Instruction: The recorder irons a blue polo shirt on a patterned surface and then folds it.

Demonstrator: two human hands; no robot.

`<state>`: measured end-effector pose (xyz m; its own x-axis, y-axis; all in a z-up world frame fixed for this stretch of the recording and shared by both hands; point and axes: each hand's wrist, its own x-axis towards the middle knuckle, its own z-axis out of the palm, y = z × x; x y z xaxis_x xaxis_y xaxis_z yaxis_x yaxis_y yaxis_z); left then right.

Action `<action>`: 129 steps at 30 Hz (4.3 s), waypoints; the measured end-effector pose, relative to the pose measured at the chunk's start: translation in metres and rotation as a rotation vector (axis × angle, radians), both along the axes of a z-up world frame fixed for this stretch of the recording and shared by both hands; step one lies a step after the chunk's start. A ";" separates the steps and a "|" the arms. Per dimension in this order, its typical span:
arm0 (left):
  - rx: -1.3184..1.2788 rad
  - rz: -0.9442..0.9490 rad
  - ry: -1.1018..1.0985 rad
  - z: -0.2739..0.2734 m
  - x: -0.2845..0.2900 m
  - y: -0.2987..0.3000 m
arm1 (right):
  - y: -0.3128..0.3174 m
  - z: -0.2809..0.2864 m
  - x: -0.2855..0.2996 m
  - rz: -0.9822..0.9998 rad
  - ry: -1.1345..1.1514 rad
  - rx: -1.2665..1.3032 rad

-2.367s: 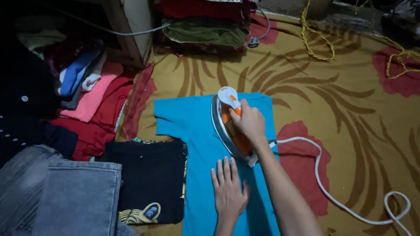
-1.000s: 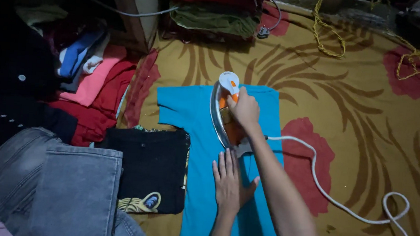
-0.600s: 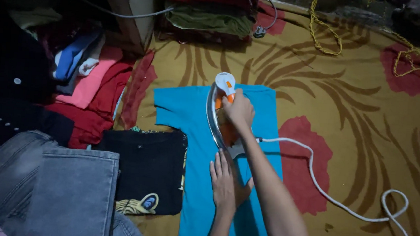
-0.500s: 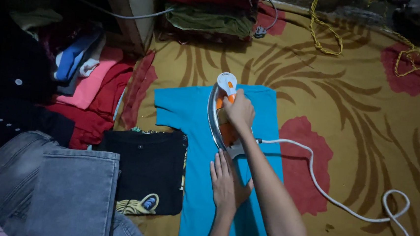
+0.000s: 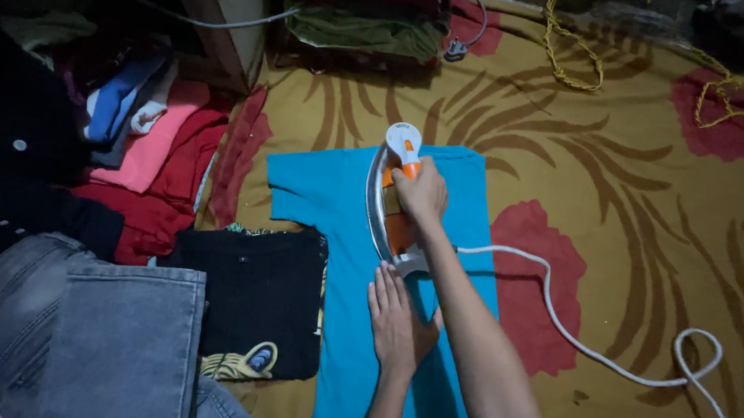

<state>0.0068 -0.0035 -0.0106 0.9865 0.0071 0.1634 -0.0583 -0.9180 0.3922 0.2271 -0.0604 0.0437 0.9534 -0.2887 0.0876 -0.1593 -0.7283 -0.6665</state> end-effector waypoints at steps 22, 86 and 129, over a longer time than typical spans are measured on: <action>0.073 0.156 -0.009 0.007 -0.001 -0.003 | -0.012 -0.002 0.011 0.028 0.047 -0.044; 0.127 0.163 -0.064 0.005 -0.002 -0.004 | -0.017 -0.017 0.018 0.112 0.022 -0.048; 0.088 0.187 -0.069 0.008 0.000 -0.003 | -0.042 0.025 -0.097 0.137 -0.503 0.179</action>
